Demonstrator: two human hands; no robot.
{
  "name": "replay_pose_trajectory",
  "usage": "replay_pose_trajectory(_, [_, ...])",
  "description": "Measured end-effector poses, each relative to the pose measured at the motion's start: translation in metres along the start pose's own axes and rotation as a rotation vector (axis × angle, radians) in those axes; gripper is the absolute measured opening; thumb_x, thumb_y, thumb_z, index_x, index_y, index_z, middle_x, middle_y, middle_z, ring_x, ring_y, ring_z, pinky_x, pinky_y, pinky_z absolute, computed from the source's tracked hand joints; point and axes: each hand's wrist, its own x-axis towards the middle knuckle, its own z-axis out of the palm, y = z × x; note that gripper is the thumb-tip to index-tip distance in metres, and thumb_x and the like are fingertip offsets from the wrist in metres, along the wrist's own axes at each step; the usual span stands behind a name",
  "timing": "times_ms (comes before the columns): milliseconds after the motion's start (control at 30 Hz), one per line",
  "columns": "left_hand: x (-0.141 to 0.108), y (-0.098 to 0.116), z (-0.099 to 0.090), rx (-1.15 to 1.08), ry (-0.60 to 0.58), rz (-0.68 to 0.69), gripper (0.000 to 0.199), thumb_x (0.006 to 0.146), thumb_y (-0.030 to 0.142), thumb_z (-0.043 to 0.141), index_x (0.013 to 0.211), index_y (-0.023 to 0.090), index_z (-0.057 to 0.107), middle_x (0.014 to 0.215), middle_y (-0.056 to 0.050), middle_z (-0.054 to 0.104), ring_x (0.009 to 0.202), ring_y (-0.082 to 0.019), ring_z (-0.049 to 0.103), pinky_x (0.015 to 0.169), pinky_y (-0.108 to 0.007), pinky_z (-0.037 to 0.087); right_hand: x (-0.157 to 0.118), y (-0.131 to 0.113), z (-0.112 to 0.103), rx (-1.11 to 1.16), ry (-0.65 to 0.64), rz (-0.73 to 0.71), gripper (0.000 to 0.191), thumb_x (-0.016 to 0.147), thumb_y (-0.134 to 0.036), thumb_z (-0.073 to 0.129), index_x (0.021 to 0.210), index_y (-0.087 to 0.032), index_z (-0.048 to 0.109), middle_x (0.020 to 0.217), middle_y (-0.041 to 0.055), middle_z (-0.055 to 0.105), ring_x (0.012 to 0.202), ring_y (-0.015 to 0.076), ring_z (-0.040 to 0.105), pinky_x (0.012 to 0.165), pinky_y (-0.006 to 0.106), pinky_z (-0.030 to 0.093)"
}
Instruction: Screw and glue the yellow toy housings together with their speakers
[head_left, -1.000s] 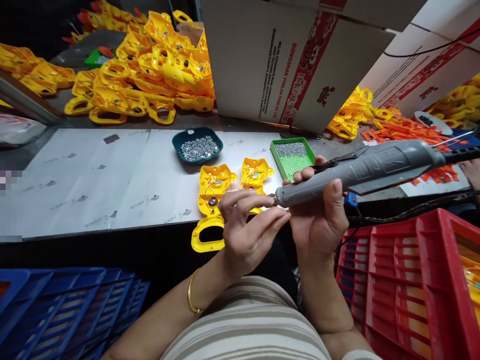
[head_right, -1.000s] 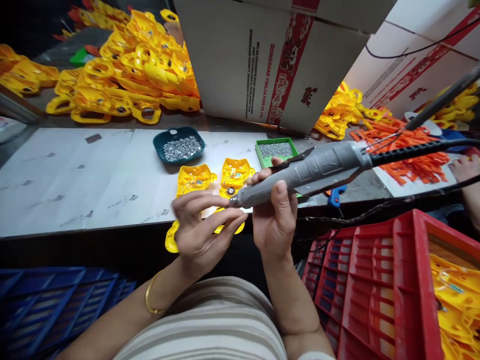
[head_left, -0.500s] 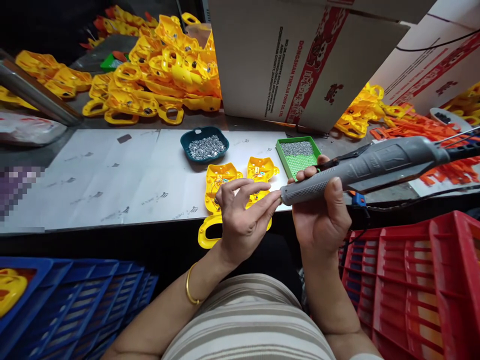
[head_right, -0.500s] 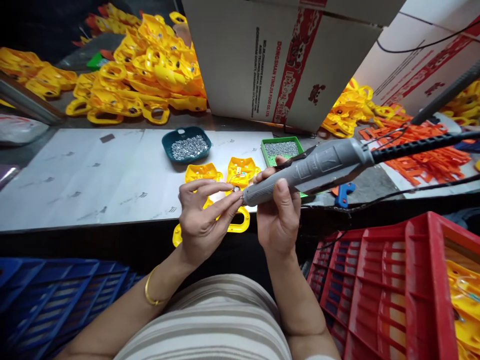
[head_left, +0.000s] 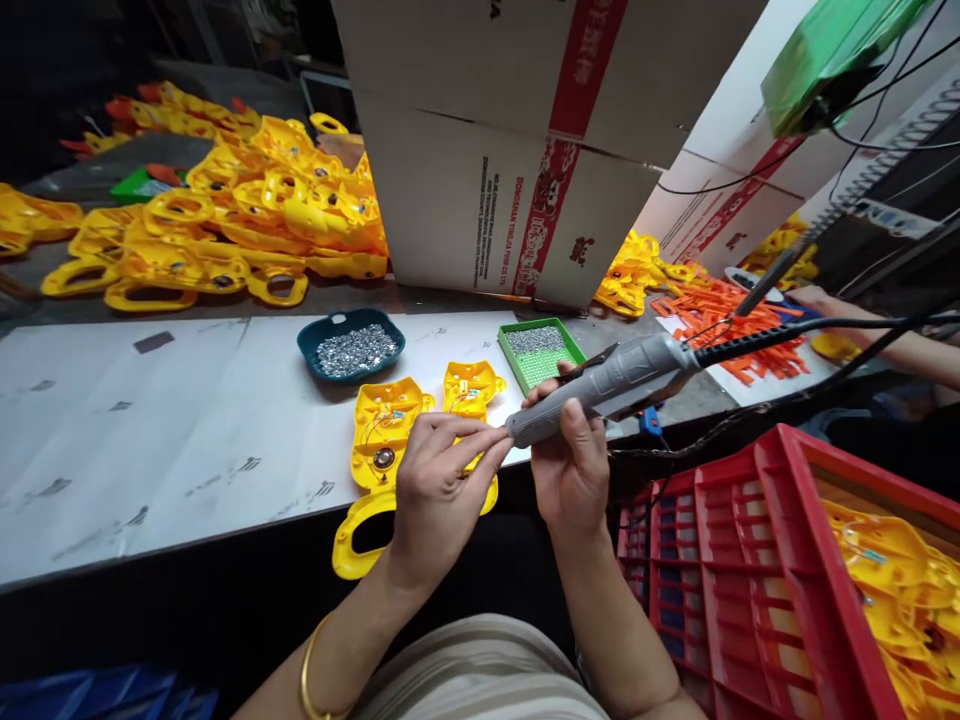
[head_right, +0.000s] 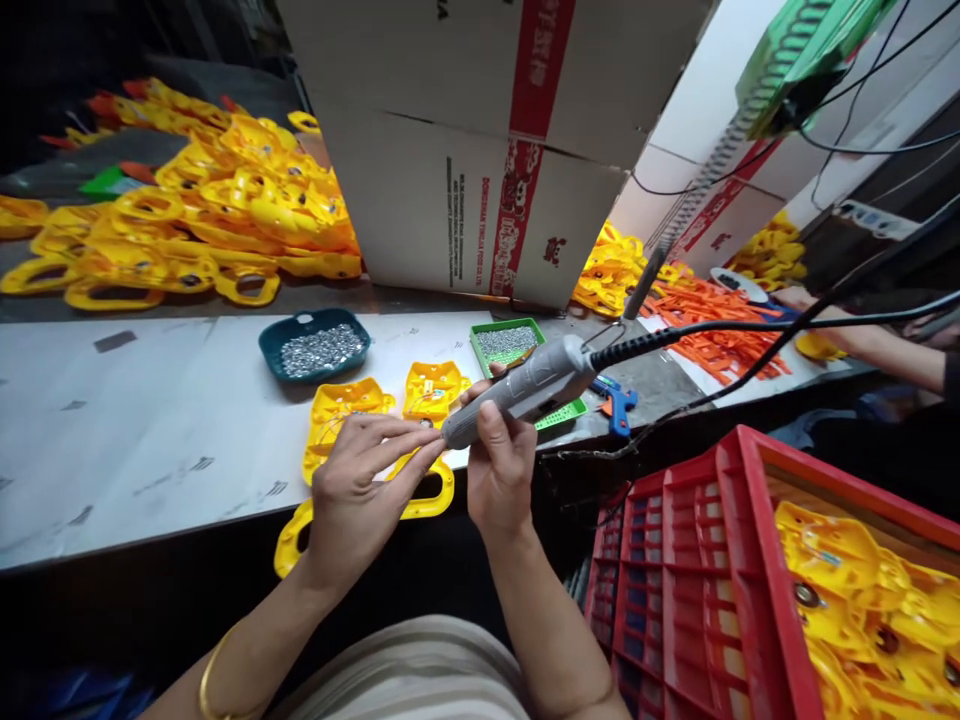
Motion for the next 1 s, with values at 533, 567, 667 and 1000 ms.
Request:
replay_pose_trajectory(533, [0.009, -0.001, 0.014, -0.022, -0.198, -0.202, 0.010, 0.077, 0.011, 0.069, 0.071, 0.019, 0.066, 0.072, 0.002, 0.069, 0.074, -0.017, 0.056, 0.073, -0.029, 0.043, -0.001, 0.007, -0.018, -0.089, -0.030, -0.099, 0.035, 0.075, -0.031, 0.076, 0.107, -0.025, 0.063, 0.089, -0.0019, 0.062, 0.085, 0.0106, 0.058, 0.081, 0.024, 0.045])
replay_pose_trajectory(567, [0.009, 0.000, 0.015, -0.010, -0.211, -0.202, 0.012, 0.076, 0.010, 0.068, 0.070, 0.019, 0.065, 0.072, 0.002, 0.068, 0.074, -0.017, 0.056, 0.074, -0.029, 0.042, -0.002, 0.007, -0.019, -0.107, -0.020, -0.106, 0.035, 0.074, -0.031, 0.076, 0.106, -0.025, 0.063, 0.089, -0.0019, 0.062, 0.084, 0.0108, 0.058, 0.082, 0.025, 0.045])
replay_pose_trajectory(667, [0.008, 0.002, 0.018, 0.001, -0.247, -0.182, 0.014, 0.076, 0.009, 0.067, 0.068, 0.019, 0.062, 0.072, 0.002, 0.067, 0.076, -0.017, 0.054, 0.075, -0.029, 0.041, -0.003, 0.005, -0.021, -0.152, 0.010, -0.118, 0.034, 0.073, -0.034, 0.076, 0.103, -0.024, 0.064, 0.089, -0.0018, 0.061, 0.084, 0.0115, 0.058, 0.082, 0.026, 0.046])
replay_pose_trajectory(1000, [-0.008, 0.023, 0.018, 0.010, -0.263, -0.071, 0.011, 0.082, 0.013, 0.063, 0.073, 0.019, 0.061, 0.077, 0.000, 0.067, 0.082, -0.018, 0.054, 0.079, -0.033, 0.039, 0.000, -0.002, -0.023, -0.211, 0.001, -0.140, 0.025, 0.081, -0.037, 0.068, 0.105, -0.029, 0.066, 0.092, -0.0003, 0.056, 0.084, 0.0119, 0.056, 0.082, 0.026, 0.049])
